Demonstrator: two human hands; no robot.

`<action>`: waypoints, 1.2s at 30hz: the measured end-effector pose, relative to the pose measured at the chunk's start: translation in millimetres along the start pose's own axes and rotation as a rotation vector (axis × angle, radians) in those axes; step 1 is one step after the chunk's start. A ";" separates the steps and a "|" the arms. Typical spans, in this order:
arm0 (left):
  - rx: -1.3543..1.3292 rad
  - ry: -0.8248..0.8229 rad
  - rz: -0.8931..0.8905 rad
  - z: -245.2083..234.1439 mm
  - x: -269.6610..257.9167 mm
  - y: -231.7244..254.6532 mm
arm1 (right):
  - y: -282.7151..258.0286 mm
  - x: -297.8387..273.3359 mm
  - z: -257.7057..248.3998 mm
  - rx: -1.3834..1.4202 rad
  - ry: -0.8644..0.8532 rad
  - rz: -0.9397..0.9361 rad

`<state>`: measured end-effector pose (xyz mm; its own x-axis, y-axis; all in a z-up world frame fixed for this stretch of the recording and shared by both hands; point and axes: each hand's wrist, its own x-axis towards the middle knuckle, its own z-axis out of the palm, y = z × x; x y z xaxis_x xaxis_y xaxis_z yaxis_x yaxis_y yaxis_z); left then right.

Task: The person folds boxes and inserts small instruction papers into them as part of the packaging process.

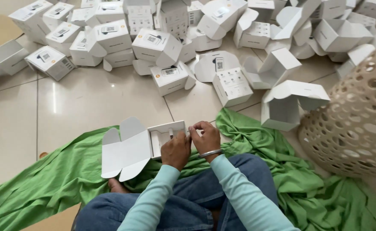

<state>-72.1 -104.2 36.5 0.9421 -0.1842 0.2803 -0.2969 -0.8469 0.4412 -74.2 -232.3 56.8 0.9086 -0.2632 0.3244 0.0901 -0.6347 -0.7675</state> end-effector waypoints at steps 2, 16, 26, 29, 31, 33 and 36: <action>-0.031 -0.024 0.018 5.1 -7.5 30.2 | 0.8 -10.9 -24.9 0.105 0.083 0.045; -0.781 0.363 0.926 -150.5 24.1 362.4 | -209.2 4.9 -461.8 -0.489 0.608 0.005; -0.568 0.326 1.294 -232.5 42.1 462.0 | -243.3 -31.6 -539.2 -1.311 -0.155 0.569; -0.378 -0.033 1.228 -251.7 44.9 472.0 | -233.1 -42.1 -546.6 -0.864 -0.534 0.720; -0.097 -0.328 1.126 -248.4 51.0 474.6 | -208.3 -40.3 -547.1 -0.913 -0.575 0.517; -0.009 -0.440 1.103 -232.5 47.4 467.5 | -226.2 -32.3 -526.3 -1.025 -0.585 0.628; 0.104 -0.593 1.025 -207.6 40.4 454.6 | -159.5 -20.9 -513.4 -1.147 -0.674 0.546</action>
<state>-201.4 -393.1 425.3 0.2063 -0.9784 0.0115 -0.9659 -0.2017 0.1623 -317.0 -498.7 456.3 0.7672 -0.4780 -0.4278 -0.4035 -0.8780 0.2575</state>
